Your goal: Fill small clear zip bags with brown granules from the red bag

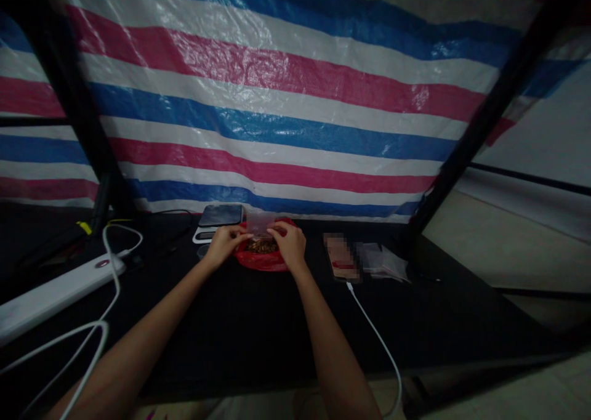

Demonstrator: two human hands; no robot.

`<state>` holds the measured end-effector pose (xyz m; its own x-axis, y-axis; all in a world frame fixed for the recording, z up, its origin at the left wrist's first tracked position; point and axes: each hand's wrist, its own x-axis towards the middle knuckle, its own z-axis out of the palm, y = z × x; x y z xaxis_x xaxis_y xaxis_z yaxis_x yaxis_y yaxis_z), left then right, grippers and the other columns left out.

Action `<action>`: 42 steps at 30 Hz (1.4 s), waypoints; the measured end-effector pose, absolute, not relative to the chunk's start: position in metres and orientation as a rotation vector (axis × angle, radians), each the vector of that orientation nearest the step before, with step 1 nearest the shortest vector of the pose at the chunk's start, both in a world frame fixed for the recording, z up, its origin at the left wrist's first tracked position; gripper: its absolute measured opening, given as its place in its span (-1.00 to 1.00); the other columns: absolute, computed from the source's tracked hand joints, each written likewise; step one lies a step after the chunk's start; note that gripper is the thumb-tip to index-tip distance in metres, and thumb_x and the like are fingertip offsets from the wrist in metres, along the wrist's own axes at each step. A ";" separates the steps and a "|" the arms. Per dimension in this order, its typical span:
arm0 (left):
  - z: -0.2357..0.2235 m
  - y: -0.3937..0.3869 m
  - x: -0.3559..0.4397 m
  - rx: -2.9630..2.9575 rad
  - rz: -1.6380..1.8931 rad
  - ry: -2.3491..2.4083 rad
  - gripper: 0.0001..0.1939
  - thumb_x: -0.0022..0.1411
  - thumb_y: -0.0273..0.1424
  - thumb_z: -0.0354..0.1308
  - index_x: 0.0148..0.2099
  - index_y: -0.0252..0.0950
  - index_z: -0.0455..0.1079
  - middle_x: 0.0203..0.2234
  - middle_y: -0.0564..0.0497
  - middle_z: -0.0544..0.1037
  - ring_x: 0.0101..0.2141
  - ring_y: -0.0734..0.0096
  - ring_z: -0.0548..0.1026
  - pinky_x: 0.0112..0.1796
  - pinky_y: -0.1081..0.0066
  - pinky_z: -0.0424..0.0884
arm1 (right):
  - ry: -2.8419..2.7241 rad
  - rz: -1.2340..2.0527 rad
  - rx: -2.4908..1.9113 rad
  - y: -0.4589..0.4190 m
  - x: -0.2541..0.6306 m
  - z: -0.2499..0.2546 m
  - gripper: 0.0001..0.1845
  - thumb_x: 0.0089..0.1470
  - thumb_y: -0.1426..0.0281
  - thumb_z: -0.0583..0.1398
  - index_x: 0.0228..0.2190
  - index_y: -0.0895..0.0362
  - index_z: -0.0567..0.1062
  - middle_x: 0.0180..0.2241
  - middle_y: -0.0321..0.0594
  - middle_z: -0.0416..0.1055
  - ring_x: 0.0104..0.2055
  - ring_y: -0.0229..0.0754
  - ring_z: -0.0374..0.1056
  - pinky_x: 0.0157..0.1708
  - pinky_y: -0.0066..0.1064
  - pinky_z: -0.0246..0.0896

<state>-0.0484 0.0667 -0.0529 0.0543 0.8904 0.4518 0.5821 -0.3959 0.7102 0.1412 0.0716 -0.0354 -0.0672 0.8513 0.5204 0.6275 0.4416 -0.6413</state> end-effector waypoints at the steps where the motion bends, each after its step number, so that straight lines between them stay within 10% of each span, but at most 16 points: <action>1: -0.053 0.066 -0.048 2.000 1.270 1.490 -0.68 0.03 -0.15 0.08 -0.43 -0.31 0.47 -0.74 0.12 0.35 -0.65 0.53 0.28 -0.57 0.53 0.10 | -1.774 0.313 -1.244 0.072 0.141 -0.036 -0.83 -0.08 0.24 0.17 -0.40 -0.01 0.50 -0.36 -0.35 0.50 -0.31 -0.21 0.39 -0.28 -0.42 0.21; 42: -0.048 0.061 -0.040 2.070 1.342 1.669 -0.79 0.08 -0.31 0.05 -0.39 -0.28 0.47 -0.67 0.09 0.40 -0.61 0.52 0.31 -0.53 0.53 0.11 | -1.990 0.110 -1.255 0.071 0.145 -0.034 -0.87 -0.03 0.38 0.14 -0.45 0.01 0.51 -0.37 -0.32 0.44 -0.27 -0.18 0.27 -0.27 -0.40 0.11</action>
